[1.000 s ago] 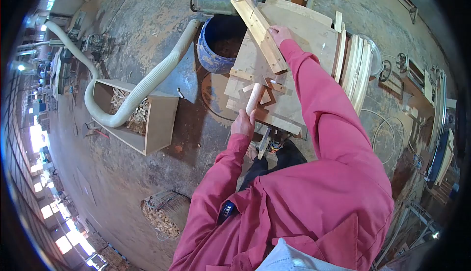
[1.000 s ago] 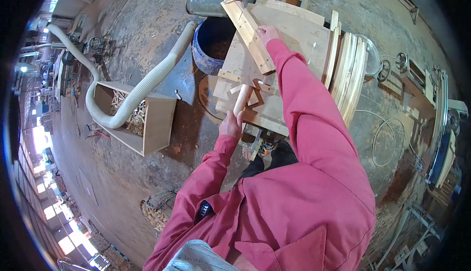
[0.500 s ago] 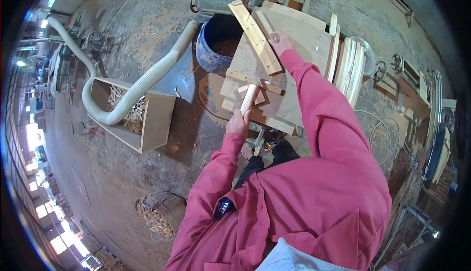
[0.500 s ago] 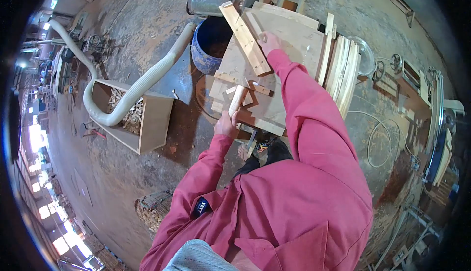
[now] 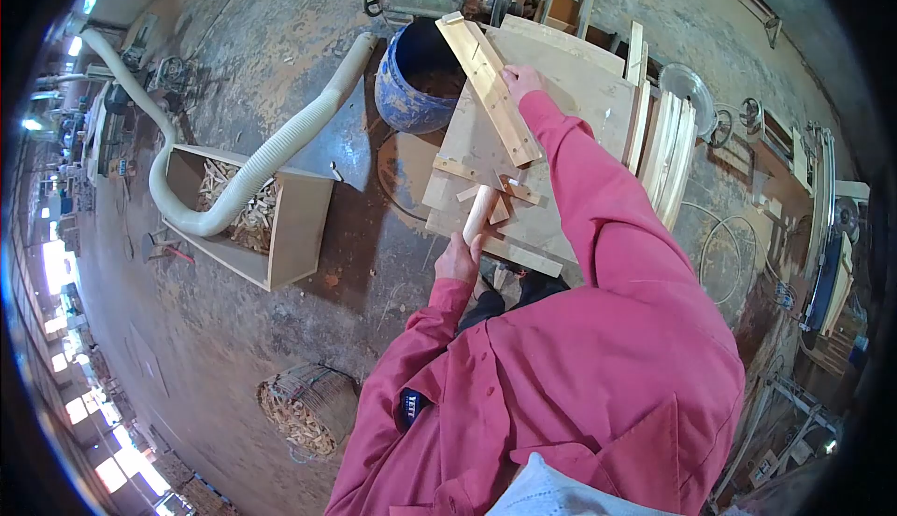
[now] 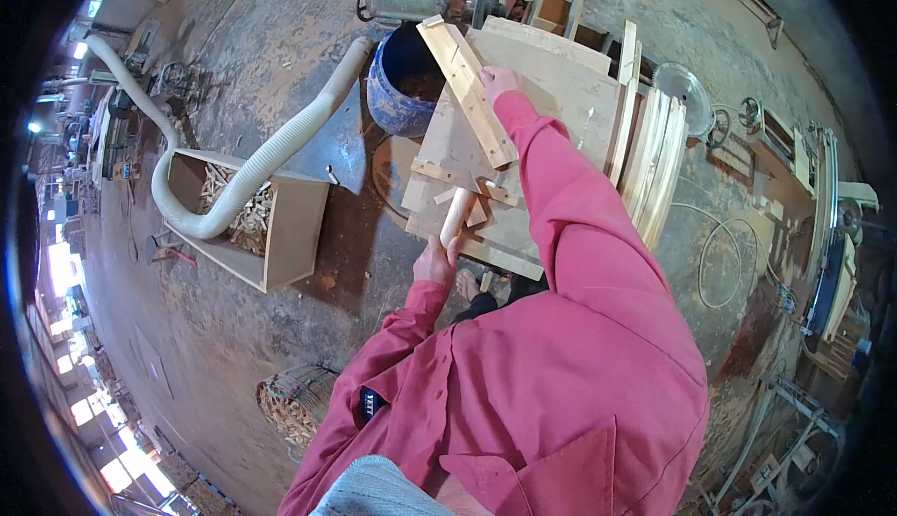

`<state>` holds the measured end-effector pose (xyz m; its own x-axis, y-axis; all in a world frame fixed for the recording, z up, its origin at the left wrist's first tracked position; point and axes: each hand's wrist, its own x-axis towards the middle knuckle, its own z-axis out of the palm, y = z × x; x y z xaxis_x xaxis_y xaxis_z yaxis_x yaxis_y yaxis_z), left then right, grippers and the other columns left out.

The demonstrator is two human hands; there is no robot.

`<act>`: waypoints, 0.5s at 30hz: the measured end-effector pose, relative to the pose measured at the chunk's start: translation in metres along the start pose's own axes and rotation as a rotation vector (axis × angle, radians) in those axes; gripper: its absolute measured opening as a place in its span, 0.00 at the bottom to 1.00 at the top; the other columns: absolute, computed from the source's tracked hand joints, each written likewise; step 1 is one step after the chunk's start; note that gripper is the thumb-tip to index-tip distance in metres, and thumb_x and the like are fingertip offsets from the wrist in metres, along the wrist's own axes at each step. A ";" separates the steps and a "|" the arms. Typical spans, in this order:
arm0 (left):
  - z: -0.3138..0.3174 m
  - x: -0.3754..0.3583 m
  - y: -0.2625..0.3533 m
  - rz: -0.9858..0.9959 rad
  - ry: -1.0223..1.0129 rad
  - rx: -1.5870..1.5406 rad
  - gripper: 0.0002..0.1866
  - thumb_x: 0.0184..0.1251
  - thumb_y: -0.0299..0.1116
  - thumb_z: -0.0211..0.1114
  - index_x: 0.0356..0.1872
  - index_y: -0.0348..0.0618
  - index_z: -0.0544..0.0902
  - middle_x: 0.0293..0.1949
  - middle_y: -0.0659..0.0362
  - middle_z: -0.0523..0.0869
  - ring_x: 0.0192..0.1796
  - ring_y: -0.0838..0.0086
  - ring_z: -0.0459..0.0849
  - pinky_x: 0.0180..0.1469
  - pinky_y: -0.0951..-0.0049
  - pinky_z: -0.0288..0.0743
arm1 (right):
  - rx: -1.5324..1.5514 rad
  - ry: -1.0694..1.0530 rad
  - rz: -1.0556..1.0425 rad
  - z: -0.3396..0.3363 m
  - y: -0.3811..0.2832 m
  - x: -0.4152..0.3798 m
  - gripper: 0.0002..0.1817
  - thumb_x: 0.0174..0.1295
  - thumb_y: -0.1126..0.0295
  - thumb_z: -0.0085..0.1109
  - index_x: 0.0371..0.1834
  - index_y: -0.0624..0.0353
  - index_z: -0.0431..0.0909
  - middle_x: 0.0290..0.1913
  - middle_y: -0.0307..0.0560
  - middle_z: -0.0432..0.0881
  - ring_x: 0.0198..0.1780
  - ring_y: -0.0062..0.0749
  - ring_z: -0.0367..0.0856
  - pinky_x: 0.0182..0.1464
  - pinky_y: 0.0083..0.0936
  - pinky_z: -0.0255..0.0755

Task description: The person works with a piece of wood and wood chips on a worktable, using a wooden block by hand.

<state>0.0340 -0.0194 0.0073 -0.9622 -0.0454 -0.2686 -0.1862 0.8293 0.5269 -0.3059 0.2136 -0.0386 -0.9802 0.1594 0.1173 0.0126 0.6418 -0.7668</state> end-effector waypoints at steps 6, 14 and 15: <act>-0.001 0.012 0.010 -0.021 -0.027 0.011 0.25 0.77 0.55 0.56 0.39 0.39 0.71 0.29 0.42 0.86 0.32 0.40 0.86 0.34 0.44 0.78 | 0.002 0.008 0.015 0.005 0.011 0.020 0.17 0.68 0.55 0.62 0.50 0.54 0.89 0.46 0.60 0.87 0.51 0.56 0.84 0.57 0.42 0.75; 0.008 0.053 0.037 -0.030 -0.023 0.038 0.25 0.78 0.56 0.55 0.40 0.39 0.71 0.30 0.41 0.86 0.35 0.39 0.86 0.36 0.44 0.78 | 0.042 -0.063 0.090 -0.024 0.005 0.062 0.16 0.68 0.57 0.62 0.50 0.51 0.89 0.46 0.58 0.89 0.49 0.51 0.87 0.55 0.39 0.77; 0.006 0.058 0.044 -0.040 -0.046 0.027 0.25 0.78 0.55 0.54 0.41 0.39 0.71 0.30 0.40 0.86 0.35 0.38 0.86 0.36 0.43 0.78 | 0.090 -0.066 0.109 -0.026 0.005 0.069 0.15 0.68 0.57 0.62 0.50 0.51 0.89 0.46 0.57 0.89 0.49 0.50 0.88 0.54 0.38 0.77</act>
<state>-0.0291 0.0177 0.0096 -0.9439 -0.0534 -0.3258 -0.2178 0.8422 0.4932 -0.3688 0.2473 -0.0185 -0.9849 0.1728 -0.0094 0.1050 0.5534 -0.8263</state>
